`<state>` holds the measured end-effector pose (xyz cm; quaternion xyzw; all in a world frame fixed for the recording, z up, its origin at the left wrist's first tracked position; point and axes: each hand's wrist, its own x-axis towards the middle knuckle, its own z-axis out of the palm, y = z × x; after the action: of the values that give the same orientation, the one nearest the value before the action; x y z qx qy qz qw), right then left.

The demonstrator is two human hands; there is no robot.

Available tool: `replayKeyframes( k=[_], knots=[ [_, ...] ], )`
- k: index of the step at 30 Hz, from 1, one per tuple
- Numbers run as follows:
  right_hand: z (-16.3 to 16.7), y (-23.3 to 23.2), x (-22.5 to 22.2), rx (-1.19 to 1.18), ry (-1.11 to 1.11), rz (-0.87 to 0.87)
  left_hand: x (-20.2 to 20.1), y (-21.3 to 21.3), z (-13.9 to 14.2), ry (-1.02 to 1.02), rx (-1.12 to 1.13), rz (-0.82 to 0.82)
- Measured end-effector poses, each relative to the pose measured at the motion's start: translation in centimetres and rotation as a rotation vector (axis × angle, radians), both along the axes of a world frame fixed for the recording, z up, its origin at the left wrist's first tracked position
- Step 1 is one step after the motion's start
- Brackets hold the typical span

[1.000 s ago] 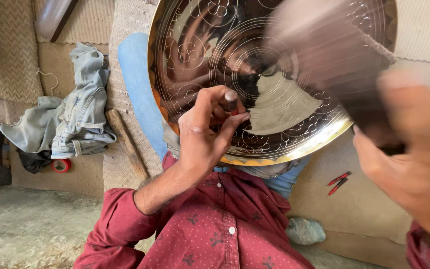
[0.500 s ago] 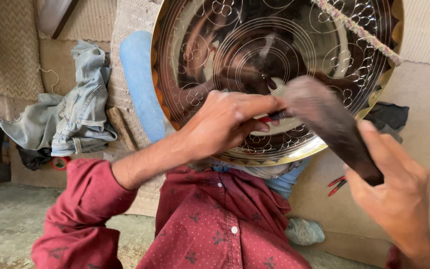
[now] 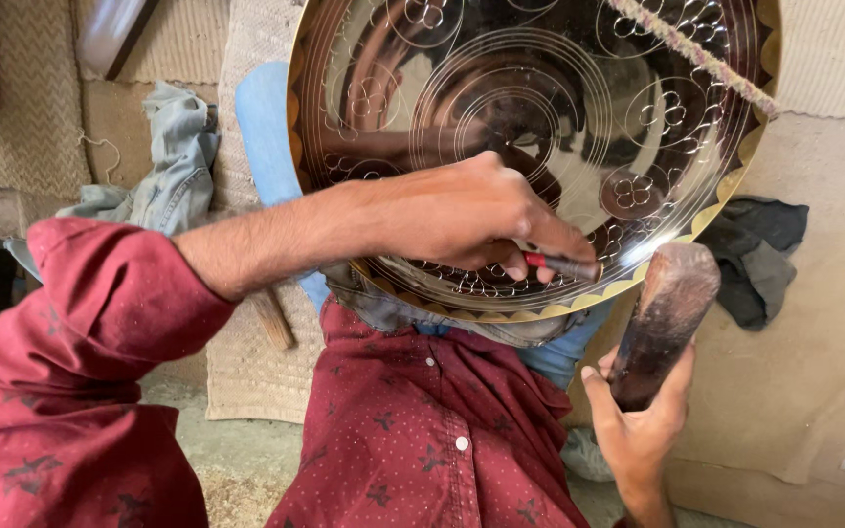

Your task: The person sits on the floor with a large engraved brass tray balanced on their lap. They hold a small punch against the decorative pattern and strike it with a wooden mallet, repeatedly repositioning the punch to chase the design across the tray surface.

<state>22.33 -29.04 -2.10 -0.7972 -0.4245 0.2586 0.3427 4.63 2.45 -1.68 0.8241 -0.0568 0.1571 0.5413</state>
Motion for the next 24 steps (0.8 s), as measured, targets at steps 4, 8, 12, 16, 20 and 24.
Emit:
replayKeyframes(
  k=[4,8,12,16,20,24],
  knots=[
    [-2.0,-2.2,-0.4,0.063,-0.141,-0.009,1.1,0.5,0.4,0.122,0.028,-0.218],
    [-3.4,-3.9,-1.1,0.215,0.035,-0.182,2.2,1.2,0.3,0.168,-0.013,-0.365],
    [-3.9,-3.8,-1.3,0.288,0.037,-0.249,2.7,0.9,0.3,0.238,0.036,-0.434],
    [-3.6,-2.5,-1.1,0.077,-0.7,0.167,2.5,0.6,0.7,0.218,0.105,-0.363],
    [-2.7,-1.3,-0.6,0.277,-0.235,-0.051,0.3,0.4,0.9,0.302,0.064,-0.157],
    [-1.2,0.3,1.4,0.338,-0.229,-0.024,-1.1,0.2,0.4,-0.057,0.096,0.069]
  ],
)
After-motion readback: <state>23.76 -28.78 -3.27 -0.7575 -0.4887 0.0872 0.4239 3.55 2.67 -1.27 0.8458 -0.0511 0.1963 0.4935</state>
